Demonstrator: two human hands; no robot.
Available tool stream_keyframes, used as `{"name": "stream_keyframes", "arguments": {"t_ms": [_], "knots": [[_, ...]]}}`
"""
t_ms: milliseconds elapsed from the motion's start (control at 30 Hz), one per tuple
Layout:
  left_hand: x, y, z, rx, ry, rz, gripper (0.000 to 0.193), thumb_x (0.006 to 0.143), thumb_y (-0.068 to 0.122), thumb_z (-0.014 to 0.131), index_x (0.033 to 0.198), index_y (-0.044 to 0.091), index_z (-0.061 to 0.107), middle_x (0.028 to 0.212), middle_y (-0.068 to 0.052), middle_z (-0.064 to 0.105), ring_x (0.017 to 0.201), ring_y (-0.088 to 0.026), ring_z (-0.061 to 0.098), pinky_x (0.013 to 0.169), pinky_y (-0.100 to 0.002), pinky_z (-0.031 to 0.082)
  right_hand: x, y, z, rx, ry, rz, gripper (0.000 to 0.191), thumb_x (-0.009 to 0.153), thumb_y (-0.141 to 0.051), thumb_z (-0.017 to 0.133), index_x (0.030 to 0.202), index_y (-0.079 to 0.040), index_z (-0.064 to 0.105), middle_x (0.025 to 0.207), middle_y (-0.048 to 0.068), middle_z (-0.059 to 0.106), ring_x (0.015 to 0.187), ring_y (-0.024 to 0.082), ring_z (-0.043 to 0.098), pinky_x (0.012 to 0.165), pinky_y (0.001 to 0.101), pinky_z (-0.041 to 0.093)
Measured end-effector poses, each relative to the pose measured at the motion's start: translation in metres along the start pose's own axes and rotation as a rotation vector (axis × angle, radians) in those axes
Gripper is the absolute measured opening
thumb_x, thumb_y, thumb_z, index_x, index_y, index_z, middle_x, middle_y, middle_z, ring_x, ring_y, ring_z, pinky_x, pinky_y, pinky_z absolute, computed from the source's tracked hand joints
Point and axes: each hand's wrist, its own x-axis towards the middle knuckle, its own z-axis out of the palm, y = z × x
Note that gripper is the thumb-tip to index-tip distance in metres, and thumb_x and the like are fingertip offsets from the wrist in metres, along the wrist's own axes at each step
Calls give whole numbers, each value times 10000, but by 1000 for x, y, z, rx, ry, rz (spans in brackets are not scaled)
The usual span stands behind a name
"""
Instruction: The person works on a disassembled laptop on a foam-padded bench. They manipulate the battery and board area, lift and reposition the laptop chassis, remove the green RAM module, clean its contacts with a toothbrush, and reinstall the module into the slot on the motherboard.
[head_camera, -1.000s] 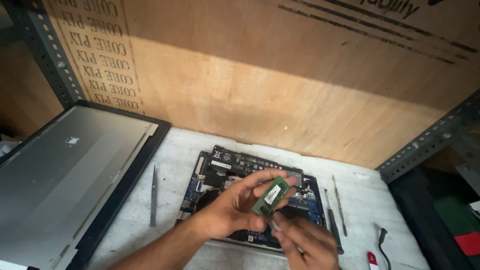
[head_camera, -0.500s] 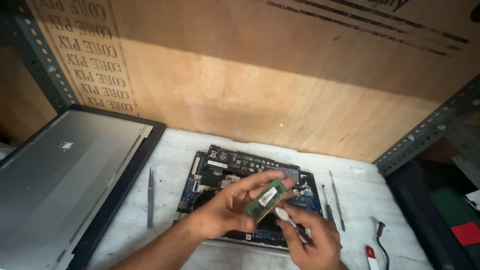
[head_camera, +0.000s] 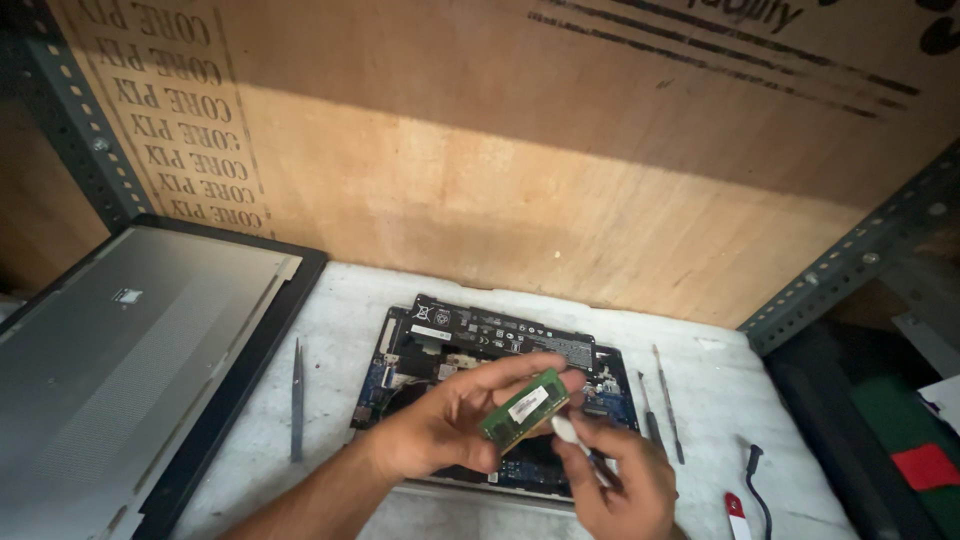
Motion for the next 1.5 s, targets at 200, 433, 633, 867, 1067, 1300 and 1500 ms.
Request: {"name": "stream_keyframes", "arguments": {"t_ms": [200, 433, 633, 867, 1067, 1300, 1500], "knots": [[1, 1, 2, -19, 4, -4, 1037, 839, 240, 904, 1642, 38, 279, 1661, -169, 399, 1559, -278, 383, 1348, -506, 260, 0, 3, -2, 58, -17, 46, 264, 807, -16, 814, 1038, 7, 687, 985, 157, 791, 912, 220, 815, 783, 301, 645], [-1, 2, 0, -43, 12, -34, 1061, 828, 233, 905, 1646, 29, 262, 1666, -177, 388, 1552, -264, 384, 1346, -483, 248, 0, 2, -2, 37, -3, 82, 250, 819, -36, 802, 1026, 22, 673, 981, 160, 783, 910, 207, 797, 808, 301, 625], [-1, 2, -1, -44, 8, -31, 1066, 832, 225, 907, 1652, 18, 259, 1658, -179, 406, 1548, -257, 400, 1360, -453, 261, 0, 2, -1, 15, 11, 131, 234, 828, -46, 800, 1014, 24, 678, 964, 155, 784, 887, 183, 787, 804, 296, 613], [-1, 3, -1, -22, 17, -36, 1069, 818, 223, 915, 1650, 23, 274, 1651, -180, 413, 1545, -256, 400, 1348, -450, 271, 0, 0, 0, 28, 14, 215, 228, 830, -42, 800, 1020, 23, 692, 911, 133, 794, 826, 162, 786, 784, 288, 610], [-1, 5, 0, -1, 27, -42, 1064, 807, 218, 917, 1644, 28, 288, 1654, -173, 417, 1550, -253, 399, 1344, -446, 278, 0, -1, 0, 43, 12, 148, 219, 835, -34, 784, 1020, 22, 681, 975, 148, 786, 885, 169, 777, 806, 289, 600], [0, 6, 2, 2, 13, -30, 1040, 821, 190, 907, 1646, 28, 295, 1656, -175, 419, 1549, -251, 407, 1361, -427, 274, -2, 2, 0, 18, 6, 104, 228, 827, -48, 798, 1009, 4, 672, 990, 146, 783, 912, 174, 781, 825, 294, 603], [-1, 9, 3, 28, -10, -15, 1034, 839, 215, 898, 1651, 29, 286, 1662, -169, 419, 1549, -251, 415, 1356, -429, 280, 0, 2, -1, -19, 10, 131, 238, 816, -41, 802, 1018, 1, 682, 921, 120, 786, 820, 146, 782, 769, 273, 599]]}}
